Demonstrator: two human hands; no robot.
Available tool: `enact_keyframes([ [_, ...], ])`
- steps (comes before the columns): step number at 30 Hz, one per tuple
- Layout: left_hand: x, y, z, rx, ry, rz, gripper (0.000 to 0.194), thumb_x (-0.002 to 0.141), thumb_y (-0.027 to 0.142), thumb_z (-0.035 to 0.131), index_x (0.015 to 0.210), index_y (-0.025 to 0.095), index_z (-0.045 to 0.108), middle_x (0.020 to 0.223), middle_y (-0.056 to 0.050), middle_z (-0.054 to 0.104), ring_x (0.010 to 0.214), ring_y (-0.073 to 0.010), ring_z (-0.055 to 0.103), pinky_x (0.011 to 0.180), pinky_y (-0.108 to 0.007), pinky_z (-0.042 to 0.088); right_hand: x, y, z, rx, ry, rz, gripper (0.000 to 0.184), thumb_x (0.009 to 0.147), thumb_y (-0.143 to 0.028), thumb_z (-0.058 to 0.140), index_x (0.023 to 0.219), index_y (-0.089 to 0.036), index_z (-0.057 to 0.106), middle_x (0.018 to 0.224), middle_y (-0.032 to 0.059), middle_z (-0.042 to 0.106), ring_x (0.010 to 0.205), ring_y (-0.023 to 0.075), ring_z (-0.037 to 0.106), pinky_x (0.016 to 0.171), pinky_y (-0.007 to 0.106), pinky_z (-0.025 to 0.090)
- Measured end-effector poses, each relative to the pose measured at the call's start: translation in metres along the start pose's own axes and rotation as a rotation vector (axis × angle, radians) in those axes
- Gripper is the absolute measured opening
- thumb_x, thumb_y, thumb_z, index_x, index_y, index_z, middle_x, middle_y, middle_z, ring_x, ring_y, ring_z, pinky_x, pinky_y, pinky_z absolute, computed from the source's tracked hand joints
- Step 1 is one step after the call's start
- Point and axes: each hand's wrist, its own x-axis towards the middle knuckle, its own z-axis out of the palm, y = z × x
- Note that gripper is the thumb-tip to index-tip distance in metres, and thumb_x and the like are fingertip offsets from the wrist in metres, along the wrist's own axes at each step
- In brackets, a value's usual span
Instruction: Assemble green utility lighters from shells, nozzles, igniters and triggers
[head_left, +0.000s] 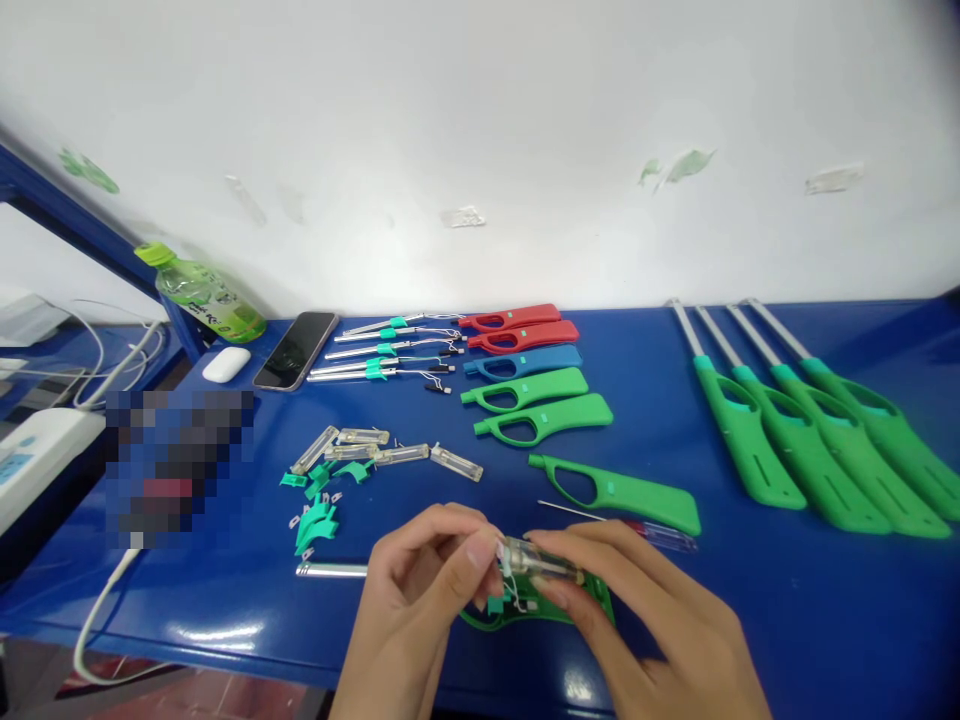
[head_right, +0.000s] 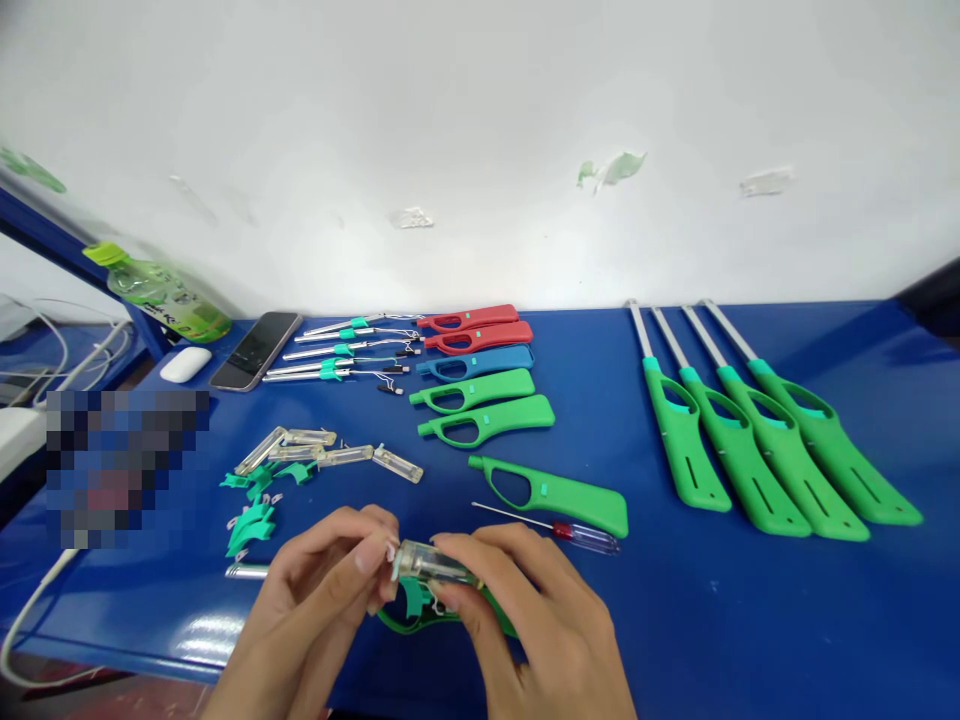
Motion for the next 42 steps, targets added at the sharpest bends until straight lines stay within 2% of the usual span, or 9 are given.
enact_keyframes([
  [11, 0.0, -0.002, -0.001, -0.013, -0.012, -0.019, 0.026, 0.083, 0.043, 0.085, 0.079, 0.018, 0.075, 0.077, -0.004, 0.067, 0.063, -0.014, 0.059, 0.06, -0.026, 0.049, 0.001, -0.002, -0.001, 0.023, 0.016, -0.014, 0.021, 0.102, -0.024, 0.066, 0.12, -0.032, 0.073, 0.106, -0.0005, 0.078, 0.093, 0.015, 0.078, 0.081, 0.021, 0.065],
  [22, 0.0, -0.002, -0.002, -0.023, -0.089, -0.062, 0.028, 0.088, 0.042, 0.081, 0.077, 0.017, 0.073, 0.075, -0.003, 0.062, 0.063, -0.0131, 0.057, 0.061, -0.025, 0.047, 0.0, 0.0, -0.001, 0.017, 0.022, 0.013, 0.021, 0.102, -0.022, 0.065, 0.118, -0.033, 0.073, 0.105, -0.0014, 0.078, 0.09, 0.0145, 0.079, 0.078, 0.02, 0.065],
  [26, 0.0, -0.006, -0.002, -0.022, -0.108, -0.015, 0.025, 0.092, 0.04, 0.078, 0.077, 0.02, 0.073, 0.076, 0.0, 0.061, 0.062, -0.0113, 0.056, 0.06, -0.023, 0.045, 0.0, 0.0, -0.001, 0.01, 0.034, -0.002, 0.022, 0.102, -0.021, 0.066, 0.119, -0.033, 0.072, 0.106, -0.0008, 0.077, 0.091, 0.0146, 0.078, 0.079, 0.021, 0.065],
  [29, -0.001, -0.006, -0.004, 0.067, -0.075, 0.05, 0.023, 0.093, 0.039, 0.077, 0.079, 0.021, 0.075, 0.075, 0.0, 0.061, 0.063, -0.0117, 0.056, 0.06, -0.023, 0.045, 0.0, -0.001, -0.001, 0.002, 0.039, 0.007, 0.02, 0.102, -0.022, 0.066, 0.118, -0.033, 0.073, 0.106, -0.0006, 0.077, 0.092, 0.0149, 0.078, 0.079, 0.022, 0.065],
  [35, -0.004, 0.0, -0.007, 0.246, -0.067, 0.062, 0.025, 0.094, 0.042, 0.074, 0.079, 0.023, 0.073, 0.08, -0.001, 0.062, 0.067, -0.0138, 0.057, 0.063, -0.024, 0.047, -0.001, 0.001, -0.002, -0.006, 0.015, 0.009, 0.021, 0.103, -0.022, 0.064, 0.119, -0.032, 0.074, 0.106, 0.0008, 0.077, 0.091, 0.0155, 0.078, 0.077, 0.022, 0.065],
  [42, -0.005, 0.002, -0.016, 0.485, -0.182, 0.131, 0.036, 0.102, 0.05, 0.059, 0.078, 0.024, 0.064, 0.074, 0.0, 0.054, 0.067, -0.0159, 0.049, 0.063, -0.026, 0.04, -0.004, 0.004, -0.007, -0.05, -0.04, -0.045, 0.023, 0.104, -0.027, 0.065, 0.125, -0.031, 0.073, 0.105, 0.0012, 0.076, 0.088, 0.0137, 0.077, 0.076, 0.02, 0.064],
])
